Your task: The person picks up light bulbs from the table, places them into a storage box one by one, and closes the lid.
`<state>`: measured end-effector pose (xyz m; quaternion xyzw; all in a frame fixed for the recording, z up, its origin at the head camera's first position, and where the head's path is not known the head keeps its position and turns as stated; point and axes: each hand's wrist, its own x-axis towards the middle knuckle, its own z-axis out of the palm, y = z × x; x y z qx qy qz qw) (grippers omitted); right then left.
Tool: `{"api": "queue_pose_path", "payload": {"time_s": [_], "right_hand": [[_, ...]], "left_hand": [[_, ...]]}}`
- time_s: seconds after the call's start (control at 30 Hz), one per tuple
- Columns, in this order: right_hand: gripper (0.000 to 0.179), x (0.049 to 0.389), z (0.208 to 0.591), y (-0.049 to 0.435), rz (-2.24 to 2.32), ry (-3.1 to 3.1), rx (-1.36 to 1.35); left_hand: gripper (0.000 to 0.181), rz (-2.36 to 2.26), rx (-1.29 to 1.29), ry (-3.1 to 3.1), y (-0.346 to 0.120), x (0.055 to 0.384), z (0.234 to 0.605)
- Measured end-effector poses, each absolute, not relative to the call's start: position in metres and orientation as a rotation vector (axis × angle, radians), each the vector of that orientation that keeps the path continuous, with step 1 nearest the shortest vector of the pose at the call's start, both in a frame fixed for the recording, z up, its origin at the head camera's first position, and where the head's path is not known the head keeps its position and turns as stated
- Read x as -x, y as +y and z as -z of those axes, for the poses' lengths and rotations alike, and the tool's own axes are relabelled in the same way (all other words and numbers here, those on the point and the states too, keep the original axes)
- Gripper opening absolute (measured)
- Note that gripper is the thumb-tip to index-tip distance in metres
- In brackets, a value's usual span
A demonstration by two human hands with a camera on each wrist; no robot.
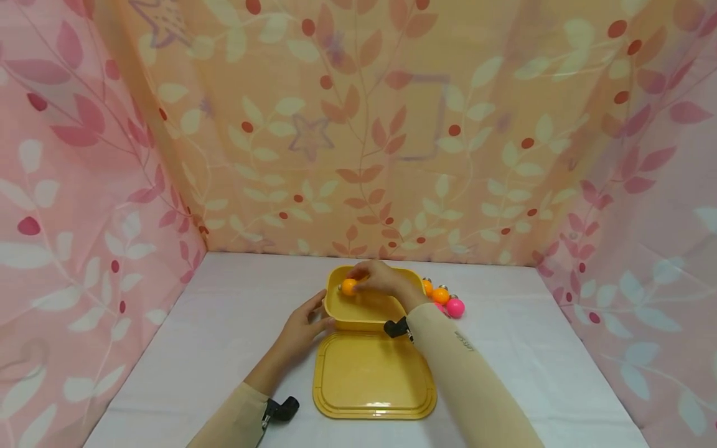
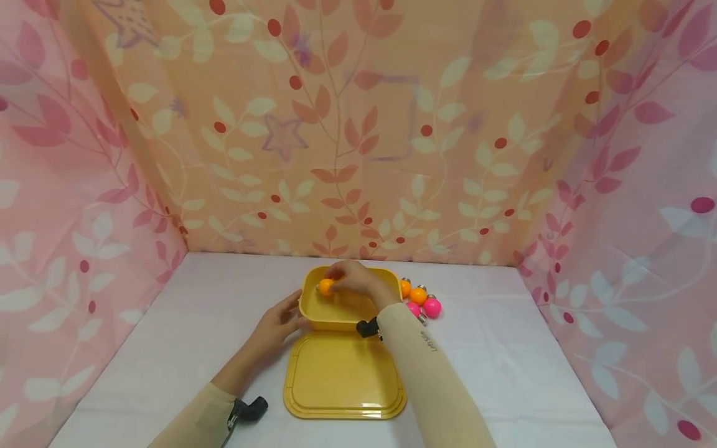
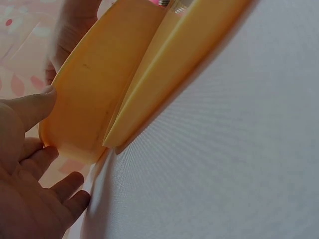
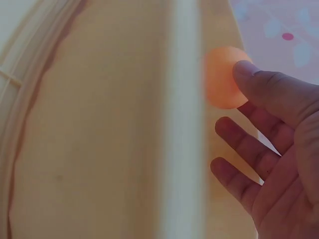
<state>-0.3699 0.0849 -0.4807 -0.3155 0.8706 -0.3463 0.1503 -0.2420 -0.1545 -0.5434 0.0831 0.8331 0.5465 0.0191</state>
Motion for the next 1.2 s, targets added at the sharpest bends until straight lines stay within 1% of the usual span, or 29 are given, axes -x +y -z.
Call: {"api": "queue_pose_path", "payload": {"time_s": [0.27, 0.53, 0.77, 0.97, 1.07, 1.2], "right_hand": [[0.033, 0.366, 0.484, 0.082, 0.998, 2.523, 0.882], [0.036, 0.357, 0.469, 0.096, 0.909, 2.637, 0.907], [0.039, 0.327, 0.455, 0.120, 0.960, 2.732, 0.853], [0.035, 0.303, 0.462, 0.144, 0.997, 2.831, 0.884], [0.031, 0.289, 0.465, 0.156, 1.051, 2.861, 0.868], [0.031, 0.268, 0.465, 0.172, 1.170, 2.830, 0.799]], "left_hand": [[0.071, -1.708, -0.248, 2.560, -0.154, 0.243, 0.542], [0.071, -1.701, -0.239, 2.560, -0.154, 0.244, 0.543], [0.071, -1.690, -0.256, 2.581, -0.155, 0.243, 0.545], [0.071, -1.697, -0.270, 2.599, -0.154, 0.243, 0.547], [0.071, -1.694, -0.265, 2.590, -0.153, 0.244, 0.546], [0.072, -1.675, -0.256, 2.599, -0.153, 0.244, 0.545]]}}
